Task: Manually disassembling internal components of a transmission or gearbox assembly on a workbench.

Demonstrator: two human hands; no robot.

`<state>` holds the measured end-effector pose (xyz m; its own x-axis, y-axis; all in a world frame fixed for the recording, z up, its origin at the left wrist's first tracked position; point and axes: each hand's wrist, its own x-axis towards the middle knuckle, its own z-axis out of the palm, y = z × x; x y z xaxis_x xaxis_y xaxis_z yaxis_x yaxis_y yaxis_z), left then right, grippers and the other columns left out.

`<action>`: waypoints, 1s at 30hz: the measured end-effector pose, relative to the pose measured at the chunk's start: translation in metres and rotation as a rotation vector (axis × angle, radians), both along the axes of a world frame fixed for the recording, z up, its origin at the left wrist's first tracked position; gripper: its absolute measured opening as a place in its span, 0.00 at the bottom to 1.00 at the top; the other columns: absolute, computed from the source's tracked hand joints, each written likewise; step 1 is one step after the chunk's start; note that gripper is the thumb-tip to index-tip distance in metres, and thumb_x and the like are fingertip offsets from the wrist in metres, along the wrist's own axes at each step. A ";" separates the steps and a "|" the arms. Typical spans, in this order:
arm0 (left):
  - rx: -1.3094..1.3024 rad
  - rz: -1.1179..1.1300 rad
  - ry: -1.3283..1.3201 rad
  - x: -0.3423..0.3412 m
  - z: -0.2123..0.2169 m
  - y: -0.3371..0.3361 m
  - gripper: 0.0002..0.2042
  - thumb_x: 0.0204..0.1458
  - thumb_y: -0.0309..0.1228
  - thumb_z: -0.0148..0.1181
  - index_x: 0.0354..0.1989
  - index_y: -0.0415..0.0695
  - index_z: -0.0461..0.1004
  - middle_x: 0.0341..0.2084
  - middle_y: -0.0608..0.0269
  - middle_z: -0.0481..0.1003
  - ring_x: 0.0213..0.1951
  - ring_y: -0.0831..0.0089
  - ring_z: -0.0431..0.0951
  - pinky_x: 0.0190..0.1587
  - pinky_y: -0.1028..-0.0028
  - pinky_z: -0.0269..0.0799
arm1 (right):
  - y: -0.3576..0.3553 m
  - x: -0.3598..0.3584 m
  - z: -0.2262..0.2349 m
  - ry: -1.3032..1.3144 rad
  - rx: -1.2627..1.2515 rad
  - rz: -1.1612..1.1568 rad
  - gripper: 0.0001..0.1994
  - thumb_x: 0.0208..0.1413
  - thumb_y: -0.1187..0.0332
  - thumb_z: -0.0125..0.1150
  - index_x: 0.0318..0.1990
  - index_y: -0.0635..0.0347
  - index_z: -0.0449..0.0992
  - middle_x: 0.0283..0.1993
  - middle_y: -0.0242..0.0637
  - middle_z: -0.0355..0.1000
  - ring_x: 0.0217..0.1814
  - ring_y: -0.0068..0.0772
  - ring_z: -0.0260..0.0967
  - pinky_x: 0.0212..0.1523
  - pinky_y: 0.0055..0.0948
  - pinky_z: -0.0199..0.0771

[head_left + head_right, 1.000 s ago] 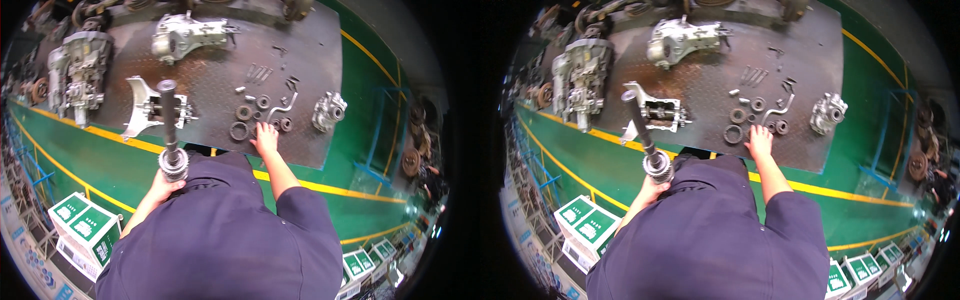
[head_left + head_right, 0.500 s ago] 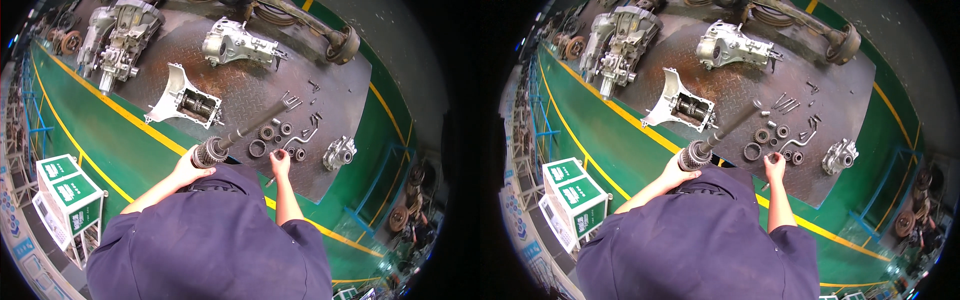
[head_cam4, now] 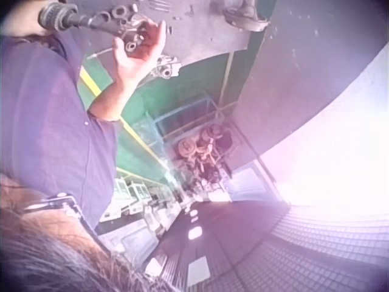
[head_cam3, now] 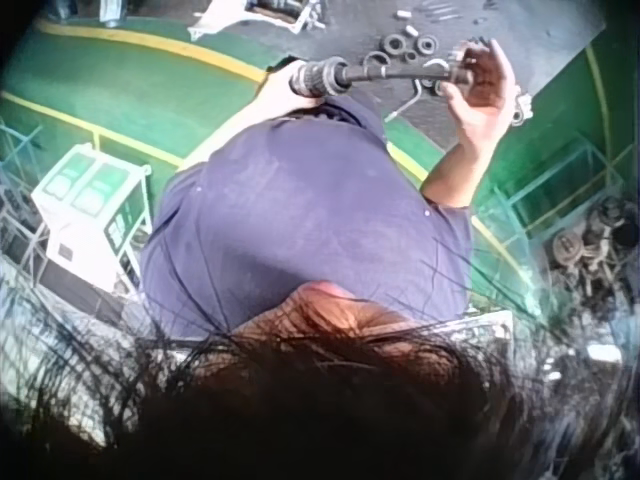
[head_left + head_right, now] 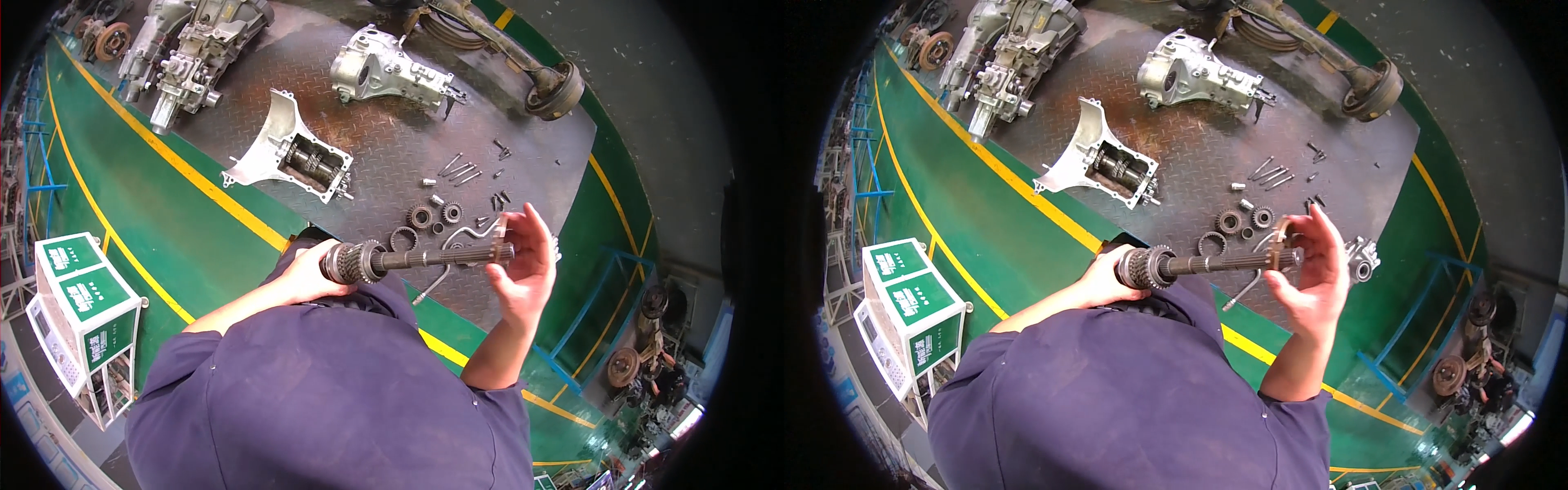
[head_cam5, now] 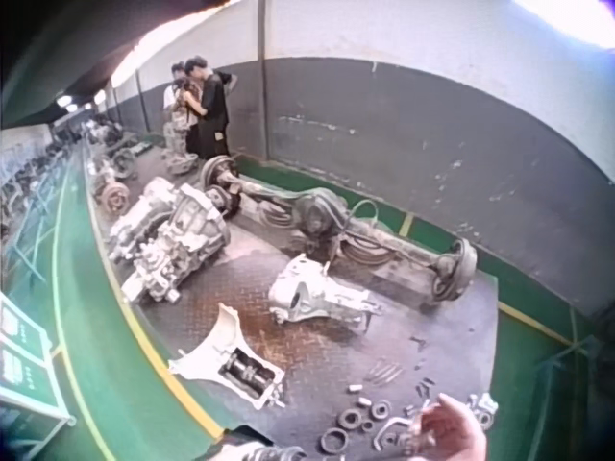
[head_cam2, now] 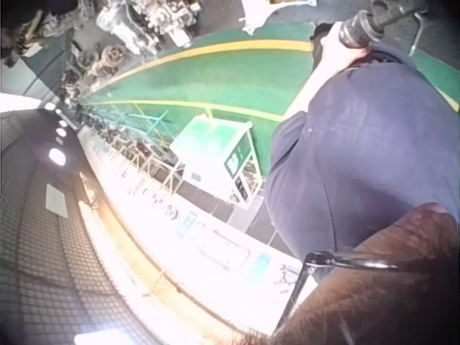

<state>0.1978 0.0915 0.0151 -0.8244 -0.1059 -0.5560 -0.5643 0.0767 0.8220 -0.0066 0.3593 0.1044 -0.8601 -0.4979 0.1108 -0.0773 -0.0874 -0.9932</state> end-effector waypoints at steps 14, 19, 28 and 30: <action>-0.103 -0.023 0.095 -0.015 0.015 0.009 0.30 0.35 0.31 0.80 0.51 0.43 0.76 0.41 0.61 0.82 0.43 0.71 0.81 0.51 0.70 0.76 | -0.054 0.092 -0.081 -0.482 -0.146 0.159 0.51 0.45 0.81 0.75 0.75 0.62 0.48 0.61 0.40 0.66 0.65 0.34 0.65 0.69 0.36 0.65; -0.152 -0.044 0.077 -0.017 0.015 0.013 0.30 0.35 0.31 0.80 0.50 0.43 0.76 0.41 0.60 0.82 0.44 0.70 0.82 0.52 0.70 0.76 | -0.050 0.090 -0.085 -0.384 -0.127 0.168 0.50 0.45 0.80 0.76 0.74 0.64 0.48 0.63 0.44 0.66 0.66 0.37 0.66 0.68 0.38 0.67; -0.075 -0.076 0.086 -0.022 0.022 0.015 0.27 0.35 0.36 0.78 0.46 0.44 0.75 0.36 0.61 0.81 0.40 0.69 0.81 0.50 0.67 0.75 | -0.034 0.084 -0.089 -0.460 -0.239 0.223 0.49 0.44 0.80 0.77 0.74 0.61 0.51 0.68 0.44 0.64 0.72 0.39 0.61 0.72 0.40 0.62; -0.030 -0.064 0.085 -0.024 0.023 0.015 0.27 0.35 0.40 0.78 0.44 0.44 0.75 0.34 0.59 0.80 0.39 0.66 0.80 0.50 0.66 0.73 | -0.031 0.081 -0.090 -0.472 -0.240 0.243 0.48 0.44 0.79 0.77 0.73 0.61 0.53 0.69 0.45 0.64 0.73 0.40 0.60 0.73 0.42 0.60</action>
